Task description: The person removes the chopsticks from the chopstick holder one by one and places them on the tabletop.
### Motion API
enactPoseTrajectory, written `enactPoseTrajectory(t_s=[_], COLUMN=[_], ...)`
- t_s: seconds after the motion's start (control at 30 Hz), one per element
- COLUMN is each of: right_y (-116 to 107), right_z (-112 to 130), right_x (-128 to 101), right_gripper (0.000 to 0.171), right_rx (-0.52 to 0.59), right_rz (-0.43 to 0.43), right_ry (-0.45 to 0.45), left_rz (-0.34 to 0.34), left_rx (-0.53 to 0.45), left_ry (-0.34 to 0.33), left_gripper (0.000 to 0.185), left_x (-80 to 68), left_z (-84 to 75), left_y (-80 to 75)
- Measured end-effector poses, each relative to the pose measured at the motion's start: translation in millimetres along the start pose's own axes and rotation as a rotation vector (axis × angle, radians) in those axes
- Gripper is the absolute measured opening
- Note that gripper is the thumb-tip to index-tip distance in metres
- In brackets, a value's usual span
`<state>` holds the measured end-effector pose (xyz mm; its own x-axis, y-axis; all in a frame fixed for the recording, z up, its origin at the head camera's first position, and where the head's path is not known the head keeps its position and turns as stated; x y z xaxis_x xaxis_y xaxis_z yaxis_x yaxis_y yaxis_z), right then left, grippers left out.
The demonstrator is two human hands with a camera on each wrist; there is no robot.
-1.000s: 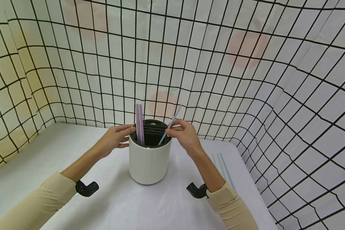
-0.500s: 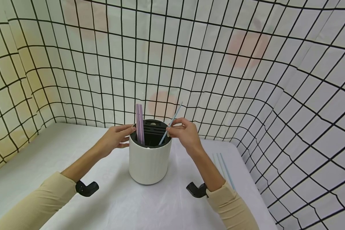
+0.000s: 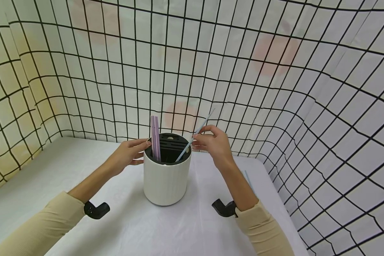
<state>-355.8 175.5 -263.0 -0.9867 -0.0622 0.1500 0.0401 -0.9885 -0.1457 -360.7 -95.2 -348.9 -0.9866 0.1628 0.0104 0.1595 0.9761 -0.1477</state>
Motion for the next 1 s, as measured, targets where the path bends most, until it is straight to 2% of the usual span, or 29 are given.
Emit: enactPoseTrajectory(t_s=[0.3,0.77,1.0], right_y=[-17,-53,-71], right_z=[20,34,42], right_x=[0,-5,-8], right_gripper=[0.029,0.034,0.026], right_rx=[0.054,0.246,0.35], right_rz=[-0.029,-0.093,-0.099], right_ry=[-0.033,-0.022,-0.061], left_rz=[0.004,0.009,0.002], left_rx=[-0.001,0.005,0.006], left_ry=[0.005,0.01,0.007], left_gripper=[0.063,0.065,0.063], left_x=[-0.5,-0.3,-0.5], left_z=[-0.6,0.0,-0.7], left_y=[0.7,1.7,1.1])
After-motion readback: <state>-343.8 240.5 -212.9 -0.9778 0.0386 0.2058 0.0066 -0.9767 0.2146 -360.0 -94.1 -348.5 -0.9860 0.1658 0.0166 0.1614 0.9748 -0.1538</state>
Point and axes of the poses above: each hand's wrist, its own x-axis towards the middle knuckle, its own y-axis out of the palm, z = x × y, the point moved 8 cm from there along x, towards the middle knuckle, and after that the axes turned 4 degrees about -z, right-handed, at the moved point
